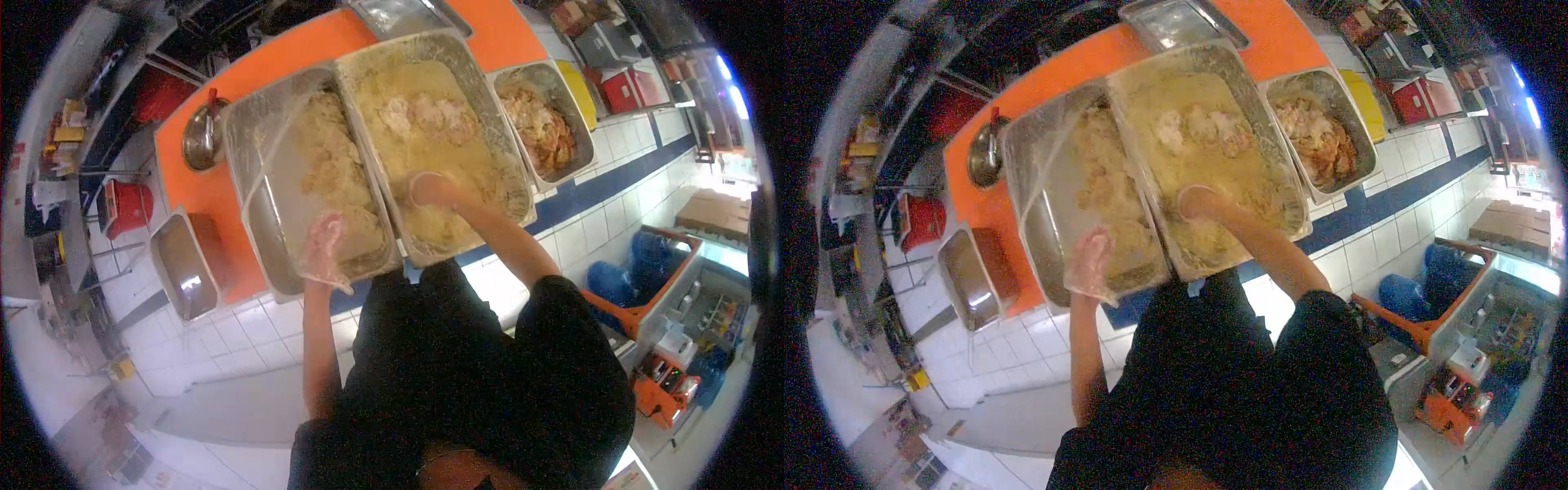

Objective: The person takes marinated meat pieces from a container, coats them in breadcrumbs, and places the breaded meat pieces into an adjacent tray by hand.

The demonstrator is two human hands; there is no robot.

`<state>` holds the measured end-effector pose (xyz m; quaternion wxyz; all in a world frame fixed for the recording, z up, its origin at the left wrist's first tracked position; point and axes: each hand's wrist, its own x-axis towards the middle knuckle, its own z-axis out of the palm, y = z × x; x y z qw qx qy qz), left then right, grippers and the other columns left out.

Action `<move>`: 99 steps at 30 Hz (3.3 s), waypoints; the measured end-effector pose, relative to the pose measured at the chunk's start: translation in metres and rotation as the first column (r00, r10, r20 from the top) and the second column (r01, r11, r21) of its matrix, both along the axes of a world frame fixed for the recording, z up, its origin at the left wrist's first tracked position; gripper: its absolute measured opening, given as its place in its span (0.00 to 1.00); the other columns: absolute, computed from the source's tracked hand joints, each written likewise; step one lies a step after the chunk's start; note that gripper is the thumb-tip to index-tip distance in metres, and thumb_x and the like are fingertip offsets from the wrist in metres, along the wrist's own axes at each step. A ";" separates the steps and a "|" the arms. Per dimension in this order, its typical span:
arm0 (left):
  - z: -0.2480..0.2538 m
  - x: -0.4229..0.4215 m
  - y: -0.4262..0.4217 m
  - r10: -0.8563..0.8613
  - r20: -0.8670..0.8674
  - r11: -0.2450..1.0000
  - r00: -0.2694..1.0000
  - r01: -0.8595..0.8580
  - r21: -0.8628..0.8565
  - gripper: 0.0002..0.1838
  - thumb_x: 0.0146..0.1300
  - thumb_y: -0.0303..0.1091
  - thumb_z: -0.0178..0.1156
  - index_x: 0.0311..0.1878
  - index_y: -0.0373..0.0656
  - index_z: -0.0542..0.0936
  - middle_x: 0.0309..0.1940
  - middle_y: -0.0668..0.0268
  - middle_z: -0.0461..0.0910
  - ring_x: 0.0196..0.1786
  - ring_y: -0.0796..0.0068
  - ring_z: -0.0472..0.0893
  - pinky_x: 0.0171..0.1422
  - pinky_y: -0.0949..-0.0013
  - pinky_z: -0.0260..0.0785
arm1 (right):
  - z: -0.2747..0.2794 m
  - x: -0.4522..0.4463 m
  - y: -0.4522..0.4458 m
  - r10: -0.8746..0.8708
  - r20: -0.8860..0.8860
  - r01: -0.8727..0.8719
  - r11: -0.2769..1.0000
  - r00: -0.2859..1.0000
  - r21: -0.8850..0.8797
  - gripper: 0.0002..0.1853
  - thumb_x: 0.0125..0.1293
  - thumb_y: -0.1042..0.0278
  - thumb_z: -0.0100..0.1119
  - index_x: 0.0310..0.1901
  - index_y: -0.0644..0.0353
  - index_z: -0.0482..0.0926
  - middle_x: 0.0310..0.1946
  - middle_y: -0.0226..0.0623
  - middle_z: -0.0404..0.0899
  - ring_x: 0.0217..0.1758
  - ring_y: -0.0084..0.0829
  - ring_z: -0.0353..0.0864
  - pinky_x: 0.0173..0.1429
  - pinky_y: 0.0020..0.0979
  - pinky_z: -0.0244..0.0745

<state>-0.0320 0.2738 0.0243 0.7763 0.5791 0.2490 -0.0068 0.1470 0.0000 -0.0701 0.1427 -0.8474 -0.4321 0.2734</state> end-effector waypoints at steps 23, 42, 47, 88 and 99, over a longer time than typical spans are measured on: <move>-0.141 0.138 -0.200 -0.462 -0.633 0.199 0.622 0.768 0.609 0.35 0.62 0.59 0.54 0.65 0.45 0.71 0.60 0.52 0.75 0.59 0.52 0.76 0.63 0.58 0.68 | 0.007 0.088 -0.119 0.269 -0.287 -0.299 0.952 0.919 -0.065 0.21 0.57 0.51 0.62 0.41 0.63 0.80 0.35 0.46 0.81 0.35 0.40 0.77 0.45 0.41 0.72; -0.075 0.072 -0.211 -0.480 -0.659 0.080 0.580 0.776 0.625 0.15 0.48 0.35 0.62 0.34 0.31 0.82 0.33 0.42 0.81 0.39 0.45 0.82 0.42 0.55 0.73 | -0.053 -0.041 -0.130 -0.037 0.181 -0.030 0.935 0.983 0.352 0.13 0.50 0.68 0.58 0.38 0.63 0.80 0.36 0.49 0.80 0.40 0.46 0.79 0.46 0.43 0.74; -0.168 0.074 -0.215 -0.473 -0.548 0.426 0.690 0.724 0.542 0.15 0.51 0.35 0.60 0.39 0.34 0.83 0.42 0.46 0.81 0.47 0.45 0.80 0.53 0.53 0.73 | -0.014 -0.027 -0.118 0.100 -0.220 -0.065 0.985 0.970 0.158 0.11 0.59 0.68 0.55 0.37 0.66 0.81 0.38 0.46 0.81 0.44 0.43 0.77 0.56 0.45 0.69; -0.067 0.203 -0.222 -0.451 -0.262 0.219 0.853 0.391 0.894 0.38 0.64 0.57 0.51 0.72 0.45 0.60 0.75 0.62 0.53 0.78 0.60 0.48 0.79 0.46 0.34 | -0.039 0.042 -0.079 -0.071 -0.979 0.976 0.094 -0.193 -0.199 0.30 0.73 0.45 0.42 0.69 0.55 0.62 0.64 0.33 0.68 0.63 0.36 0.68 0.67 0.40 0.64; -0.053 0.175 -0.223 -0.261 -0.485 0.038 0.835 0.511 0.859 0.41 0.62 0.44 0.57 0.75 0.42 0.52 0.78 0.59 0.42 0.79 0.55 0.42 0.80 0.54 0.40 | -0.060 0.029 -0.086 -0.591 -0.757 0.859 0.505 0.279 -0.078 0.18 0.70 0.57 0.51 0.54 0.60 0.78 0.49 0.38 0.80 0.46 0.34 0.77 0.50 0.36 0.71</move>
